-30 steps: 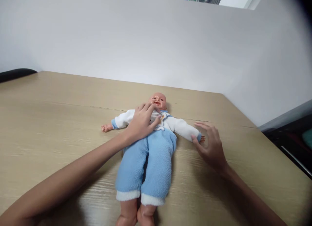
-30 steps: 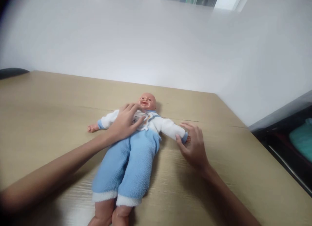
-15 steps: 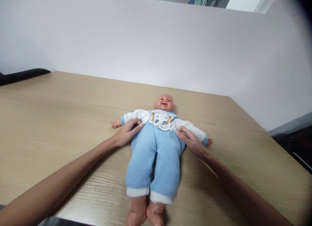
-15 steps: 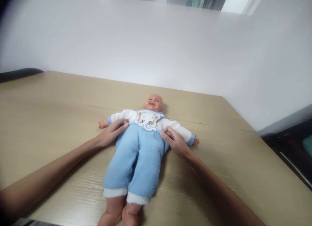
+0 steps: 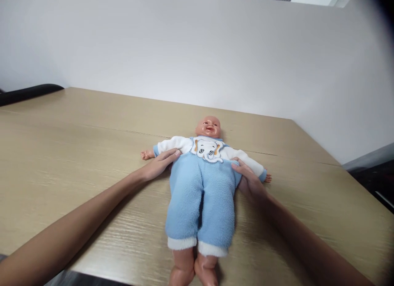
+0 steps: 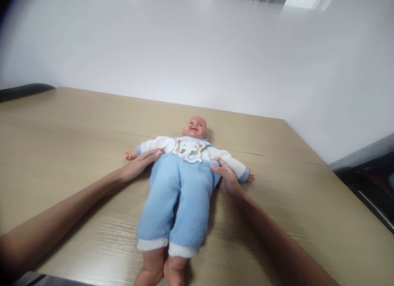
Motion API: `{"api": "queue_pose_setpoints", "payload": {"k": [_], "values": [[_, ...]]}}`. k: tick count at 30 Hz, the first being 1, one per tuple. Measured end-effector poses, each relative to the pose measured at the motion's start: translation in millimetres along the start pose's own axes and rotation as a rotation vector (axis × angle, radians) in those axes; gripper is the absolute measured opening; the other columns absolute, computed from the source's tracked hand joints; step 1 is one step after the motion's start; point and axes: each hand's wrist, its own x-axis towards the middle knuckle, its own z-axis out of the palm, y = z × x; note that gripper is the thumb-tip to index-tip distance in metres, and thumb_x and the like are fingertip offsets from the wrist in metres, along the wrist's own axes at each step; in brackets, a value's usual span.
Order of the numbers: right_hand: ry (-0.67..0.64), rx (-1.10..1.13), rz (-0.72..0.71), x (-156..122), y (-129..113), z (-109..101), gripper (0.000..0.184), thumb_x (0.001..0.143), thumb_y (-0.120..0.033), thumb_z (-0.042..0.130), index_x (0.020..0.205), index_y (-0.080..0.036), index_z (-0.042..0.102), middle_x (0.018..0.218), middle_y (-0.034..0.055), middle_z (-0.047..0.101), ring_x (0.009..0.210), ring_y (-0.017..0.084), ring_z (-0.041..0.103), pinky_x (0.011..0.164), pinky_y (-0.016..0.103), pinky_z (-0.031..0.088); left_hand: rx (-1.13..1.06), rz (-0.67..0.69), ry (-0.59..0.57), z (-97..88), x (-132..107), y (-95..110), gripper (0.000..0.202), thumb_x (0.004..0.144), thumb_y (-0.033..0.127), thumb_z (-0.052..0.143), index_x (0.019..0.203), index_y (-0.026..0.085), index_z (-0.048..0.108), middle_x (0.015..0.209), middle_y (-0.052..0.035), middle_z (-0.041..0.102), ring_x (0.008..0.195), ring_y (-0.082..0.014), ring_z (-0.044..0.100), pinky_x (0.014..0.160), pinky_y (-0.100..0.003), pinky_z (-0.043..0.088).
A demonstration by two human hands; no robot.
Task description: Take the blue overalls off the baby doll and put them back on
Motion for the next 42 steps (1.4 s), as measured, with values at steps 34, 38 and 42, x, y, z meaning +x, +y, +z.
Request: {"api": "queue_pose_setpoints", "payload": {"k": [34,38,42], "values": [[0.234,-0.836,-0.48,-17,11,-51,0.018,0.101,-0.035,0.061,0.115,-0.026,0.066,0.114,0.0104,0.067,0.107,0.032,0.065,0.097,0.05,0.053,0.108,0.151,-0.004,4.6,11,-2,0.036,0.104,0.056,0.051,0.096,0.021,0.054,0.088,0.0001,0.053,0.081,-0.0189,0.049,0.077,-0.034,0.039],[0.192,-0.951,-0.49,-22,29,-87,0.046,0.095,-0.04,0.068,0.138,-0.025,0.058,0.131,0.0165,0.064,0.12,0.04,0.062,0.105,0.058,0.048,0.499,0.247,0.178,8.7,5,8,0.025,0.108,0.041,0.045,0.097,0.021,0.054,0.091,-0.0039,0.06,0.084,-0.0224,0.054,0.08,-0.038,0.042],[0.12,-0.834,-0.346,-20,41,-105,0.054,0.092,-0.042,0.072,0.141,-0.026,0.057,0.132,0.0155,0.067,0.117,0.039,0.066,0.098,0.056,0.055,0.598,0.408,0.348,19.9,11,29,0.013,0.103,0.019,0.045,0.108,0.02,0.057,0.111,-0.0104,0.065,0.106,-0.0275,0.057,0.094,-0.043,0.045]]}}
